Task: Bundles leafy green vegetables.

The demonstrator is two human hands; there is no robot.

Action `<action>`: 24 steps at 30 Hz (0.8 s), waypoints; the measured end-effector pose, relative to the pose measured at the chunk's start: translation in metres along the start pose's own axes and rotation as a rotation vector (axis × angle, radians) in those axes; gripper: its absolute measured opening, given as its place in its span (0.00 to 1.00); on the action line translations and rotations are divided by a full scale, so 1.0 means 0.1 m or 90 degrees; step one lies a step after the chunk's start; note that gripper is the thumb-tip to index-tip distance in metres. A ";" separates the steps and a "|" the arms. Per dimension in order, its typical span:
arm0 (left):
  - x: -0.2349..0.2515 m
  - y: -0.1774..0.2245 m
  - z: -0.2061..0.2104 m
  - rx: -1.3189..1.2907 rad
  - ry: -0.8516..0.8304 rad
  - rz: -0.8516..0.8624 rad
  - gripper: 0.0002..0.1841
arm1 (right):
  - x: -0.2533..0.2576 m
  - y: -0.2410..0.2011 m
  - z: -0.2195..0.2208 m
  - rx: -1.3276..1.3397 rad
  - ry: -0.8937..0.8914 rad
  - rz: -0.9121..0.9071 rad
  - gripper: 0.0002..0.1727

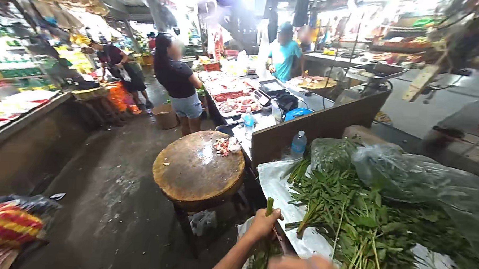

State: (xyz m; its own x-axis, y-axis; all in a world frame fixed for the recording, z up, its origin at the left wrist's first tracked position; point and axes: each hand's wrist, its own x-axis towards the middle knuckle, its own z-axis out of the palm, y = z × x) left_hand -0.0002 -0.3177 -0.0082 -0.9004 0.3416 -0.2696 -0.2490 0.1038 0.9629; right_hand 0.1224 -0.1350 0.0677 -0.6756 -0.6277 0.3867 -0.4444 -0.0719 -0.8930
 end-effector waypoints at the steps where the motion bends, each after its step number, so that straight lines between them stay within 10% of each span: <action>1: -0.03 0.02 0.04 -0.028 -0.012 0.009 0.19 | 0.07 0.06 -0.11 0.007 0.154 -0.021 0.13; 4: -0.20 0.23 -0.02 0.011 -0.166 0.113 0.18 | -0.08 0.56 -0.49 0.033 0.291 0.152 0.62; 6: -0.24 0.35 -0.12 0.196 -0.333 0.142 0.25 | -0.27 0.71 -0.53 -0.003 0.235 0.292 0.74; 11: -0.39 0.43 0.12 0.504 -0.509 0.075 0.15 | 0.31 0.36 -0.11 -0.194 0.127 0.181 0.19; 14: -0.30 0.59 -0.02 0.370 -0.333 -0.010 0.16 | 0.49 0.24 0.22 -0.375 0.174 0.099 0.29; 18: 0.13 0.06 -0.14 0.255 -0.192 0.129 0.18 | 0.12 0.60 -0.07 -0.204 0.335 0.410 0.77; 24: -0.36 -0.29 0.15 0.352 -0.223 0.583 0.07 | 0.09 1.03 -0.55 0.270 0.383 0.475 0.31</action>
State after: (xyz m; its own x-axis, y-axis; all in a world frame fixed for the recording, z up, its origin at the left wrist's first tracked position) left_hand 0.0448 -0.3189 -0.0269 -0.4912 0.7358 0.4662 0.7257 0.0496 0.6862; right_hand 0.0386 -0.1053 -0.0078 -0.9263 -0.1435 -0.3483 0.3693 -0.1637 -0.9148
